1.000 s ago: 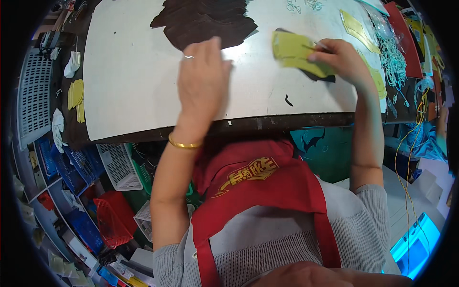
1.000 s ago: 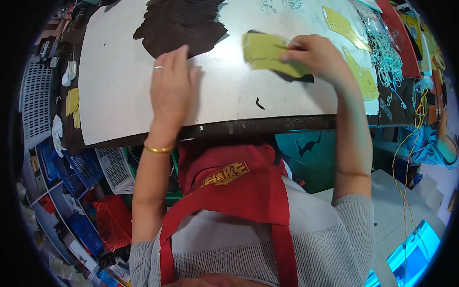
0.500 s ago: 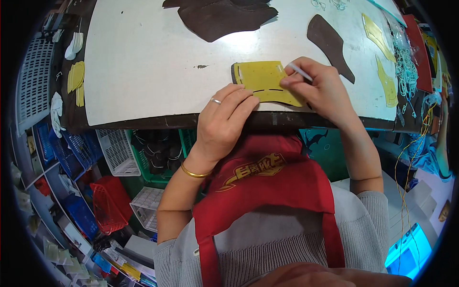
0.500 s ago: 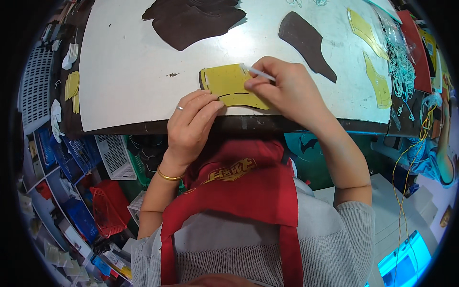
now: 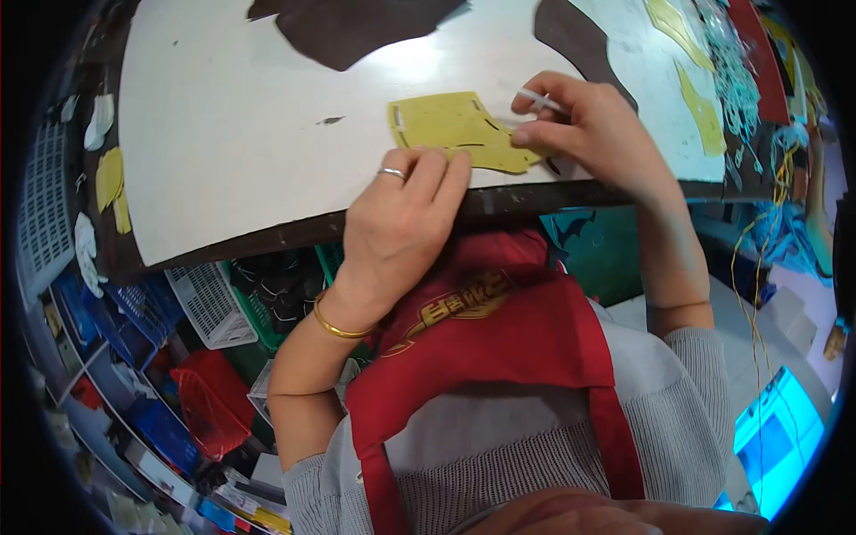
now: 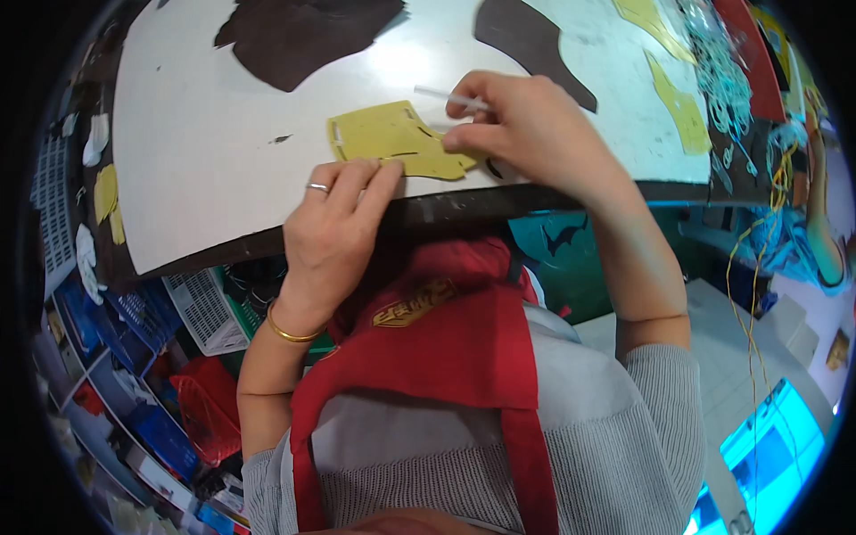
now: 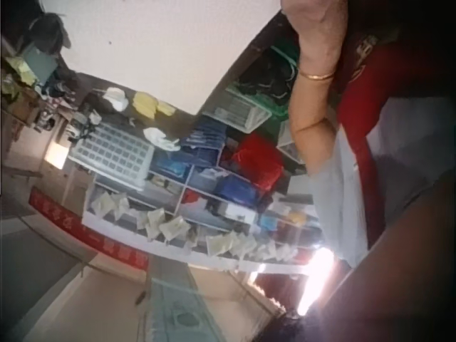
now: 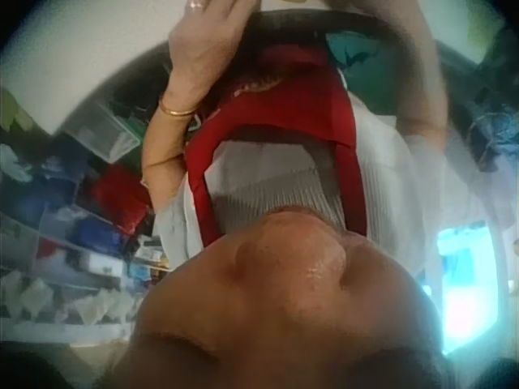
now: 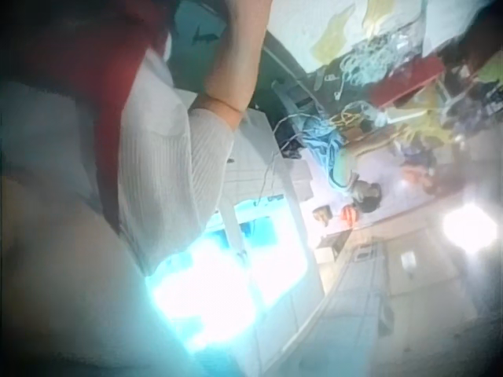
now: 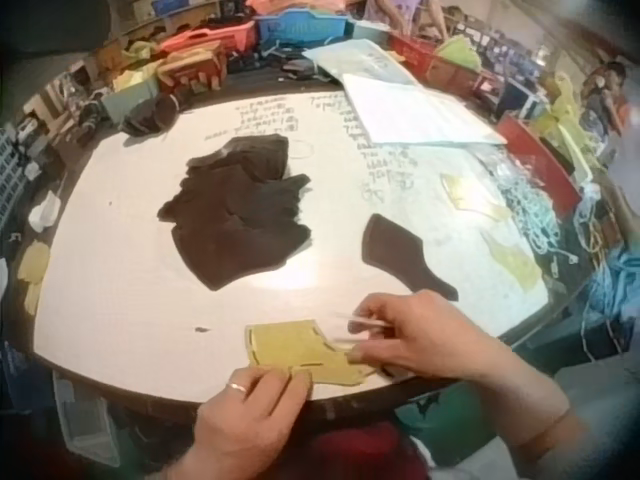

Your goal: The person removes an elastic band from a bundle of shoe pieces, places a template over each shoe component one by one, and traces lines onto them using a marking pen.

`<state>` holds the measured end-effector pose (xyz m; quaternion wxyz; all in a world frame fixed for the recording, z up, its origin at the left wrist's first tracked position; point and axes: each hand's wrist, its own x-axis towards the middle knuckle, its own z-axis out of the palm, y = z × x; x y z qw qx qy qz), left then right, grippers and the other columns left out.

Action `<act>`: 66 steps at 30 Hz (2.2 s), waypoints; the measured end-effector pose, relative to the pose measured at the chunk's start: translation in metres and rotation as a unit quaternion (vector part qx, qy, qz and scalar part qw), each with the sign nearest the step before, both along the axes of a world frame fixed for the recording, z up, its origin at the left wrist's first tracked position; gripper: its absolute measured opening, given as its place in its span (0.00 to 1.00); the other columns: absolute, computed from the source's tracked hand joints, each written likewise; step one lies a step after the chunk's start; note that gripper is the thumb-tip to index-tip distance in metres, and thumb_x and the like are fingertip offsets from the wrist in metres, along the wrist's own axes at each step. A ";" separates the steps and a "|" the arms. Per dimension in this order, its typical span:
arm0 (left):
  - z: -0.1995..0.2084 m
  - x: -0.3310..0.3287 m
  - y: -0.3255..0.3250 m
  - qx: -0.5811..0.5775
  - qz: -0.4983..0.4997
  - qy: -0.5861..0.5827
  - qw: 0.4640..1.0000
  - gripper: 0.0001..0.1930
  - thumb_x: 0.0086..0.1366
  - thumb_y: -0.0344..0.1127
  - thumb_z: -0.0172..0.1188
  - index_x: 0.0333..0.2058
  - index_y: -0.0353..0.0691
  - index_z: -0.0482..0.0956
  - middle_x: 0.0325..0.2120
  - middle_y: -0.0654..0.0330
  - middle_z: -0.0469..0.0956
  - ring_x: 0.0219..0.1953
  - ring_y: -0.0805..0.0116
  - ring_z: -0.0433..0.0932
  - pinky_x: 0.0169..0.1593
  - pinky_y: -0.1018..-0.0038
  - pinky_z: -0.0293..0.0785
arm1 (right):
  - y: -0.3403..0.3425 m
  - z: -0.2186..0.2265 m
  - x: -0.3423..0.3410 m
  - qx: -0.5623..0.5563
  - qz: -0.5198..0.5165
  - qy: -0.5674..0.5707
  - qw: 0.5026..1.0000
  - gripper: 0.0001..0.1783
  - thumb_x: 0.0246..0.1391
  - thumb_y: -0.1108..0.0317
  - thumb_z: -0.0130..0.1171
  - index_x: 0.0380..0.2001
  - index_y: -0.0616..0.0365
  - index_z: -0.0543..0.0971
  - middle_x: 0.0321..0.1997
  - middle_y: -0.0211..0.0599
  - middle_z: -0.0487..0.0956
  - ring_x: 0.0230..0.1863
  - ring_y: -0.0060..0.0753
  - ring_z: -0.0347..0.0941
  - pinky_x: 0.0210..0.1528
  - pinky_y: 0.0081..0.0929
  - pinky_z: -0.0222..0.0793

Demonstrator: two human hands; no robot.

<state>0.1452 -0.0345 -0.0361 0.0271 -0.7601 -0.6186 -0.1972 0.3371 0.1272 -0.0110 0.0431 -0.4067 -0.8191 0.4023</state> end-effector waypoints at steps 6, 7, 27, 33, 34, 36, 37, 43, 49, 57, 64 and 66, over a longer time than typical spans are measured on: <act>0.000 0.008 0.006 -0.009 -0.008 0.067 0.998 0.24 0.53 0.29 0.63 0.51 0.49 0.84 0.36 0.66 0.76 0.37 0.67 0.77 0.33 0.75 0.79 | -0.017 -0.004 0.023 0.033 -0.050 0.027 0.998 0.16 0.52 0.64 0.72 0.41 0.58 0.81 0.29 0.35 0.86 0.32 0.35 0.85 0.38 0.29 0.78; -0.001 0.009 0.007 -0.007 -0.021 0.075 0.997 0.25 0.53 0.29 0.62 0.52 0.51 0.84 0.36 0.65 0.75 0.37 0.66 0.77 0.33 0.75 0.78 | -0.018 -0.006 0.025 0.033 -0.053 0.027 0.998 0.16 0.52 0.64 0.72 0.41 0.58 0.81 0.29 0.35 0.86 0.32 0.35 0.85 0.38 0.29 0.78; -0.018 0.051 -0.006 0.066 0.026 -0.009 0.997 0.21 0.59 0.34 0.58 0.49 0.32 0.82 0.43 0.46 0.77 0.48 0.49 0.80 0.56 0.58 0.80 | -0.009 0.004 -0.084 0.185 0.335 0.047 0.923 0.09 0.60 0.59 0.59 0.34 0.52 0.79 0.25 0.41 0.82 0.28 0.47 0.80 0.29 0.42 0.74; -0.020 0.052 -0.004 0.016 0.042 0.038 0.998 0.23 0.63 0.39 0.54 0.52 0.31 0.79 0.47 0.43 0.77 0.51 0.46 0.77 0.59 0.56 0.76 | -0.001 -0.003 -0.086 0.356 0.207 0.153 0.898 0.12 0.64 0.54 0.59 0.35 0.50 0.80 0.24 0.35 0.81 0.25 0.44 0.80 0.27 0.36 0.74; -0.022 0.053 -0.004 0.033 0.038 0.031 0.998 0.22 0.63 0.39 0.54 0.51 0.31 0.80 0.46 0.44 0.77 0.50 0.46 0.78 0.58 0.56 0.77 | -0.004 0.002 -0.072 0.254 0.225 0.138 0.931 0.12 0.64 0.53 0.59 0.36 0.49 0.80 0.26 0.34 0.81 0.25 0.43 0.80 0.26 0.35 0.74; -0.023 0.053 -0.005 0.049 0.031 0.023 0.998 0.22 0.63 0.39 0.54 0.50 0.31 0.80 0.45 0.45 0.77 0.50 0.47 0.78 0.57 0.56 0.78 | -0.009 -0.001 -0.061 0.161 0.249 0.139 0.945 0.12 0.65 0.53 0.60 0.34 0.48 0.78 0.26 0.31 0.79 0.25 0.41 0.79 0.26 0.35 0.72; -0.023 0.052 -0.005 0.057 0.028 0.018 0.998 0.21 0.63 0.39 0.54 0.49 0.31 0.81 0.45 0.46 0.77 0.49 0.47 0.78 0.56 0.56 0.78 | -0.012 -0.004 -0.059 0.162 0.246 0.138 0.946 0.12 0.65 0.53 0.60 0.34 0.48 0.78 0.26 0.31 0.79 0.25 0.41 0.79 0.26 0.35 0.72; -0.018 0.049 -0.002 0.035 0.028 0.020 0.999 0.18 0.62 0.37 0.56 0.46 0.32 0.82 0.42 0.50 0.77 0.47 0.50 0.80 0.53 0.56 0.80 | -0.015 0.014 -0.022 0.308 0.175 0.011 0.935 0.14 0.65 0.57 0.60 0.28 0.52 0.76 0.27 0.32 0.81 0.26 0.38 0.80 0.27 0.37 0.72; -0.002 0.051 0.011 0.032 0.021 0.044 0.998 0.19 0.58 0.31 0.57 0.49 0.39 0.82 0.39 0.57 0.76 0.36 0.57 0.77 0.39 0.72 0.79 | 0.007 -0.010 -0.014 0.121 0.061 0.206 0.969 0.13 0.69 0.59 0.56 0.41 0.56 0.83 0.34 0.36 0.82 0.29 0.39 0.81 0.31 0.32 0.75; -0.006 0.062 0.016 0.007 0.043 0.114 0.993 0.12 0.60 0.36 0.57 0.41 0.40 0.80 0.38 0.58 0.73 0.33 0.62 0.73 0.41 0.67 0.78 | 0.000 -0.007 -0.013 0.227 0.127 0.053 0.964 0.10 0.66 0.63 0.60 0.34 0.58 0.81 0.27 0.37 0.81 0.27 0.43 0.78 0.29 0.34 0.72; -0.003 0.058 0.017 0.003 0.057 0.122 0.991 0.18 0.60 0.34 0.58 0.49 0.49 0.82 0.36 0.64 0.73 0.34 0.64 0.73 0.35 0.74 0.75 | -0.004 -0.007 0.042 0.290 0.134 0.067 0.945 0.15 0.66 0.56 0.60 0.29 0.53 0.75 0.22 0.34 0.78 0.25 0.41 0.78 0.25 0.37 0.71; -0.001 0.058 0.018 -0.001 0.061 0.138 0.989 0.20 0.59 0.32 0.57 0.51 0.52 0.82 0.34 0.67 0.72 0.35 0.65 0.75 0.28 0.79 0.74 | -0.006 -0.003 0.047 0.284 0.117 0.039 0.951 0.15 0.66 0.56 0.59 0.29 0.54 0.75 0.22 0.35 0.78 0.25 0.42 0.78 0.26 0.38 0.71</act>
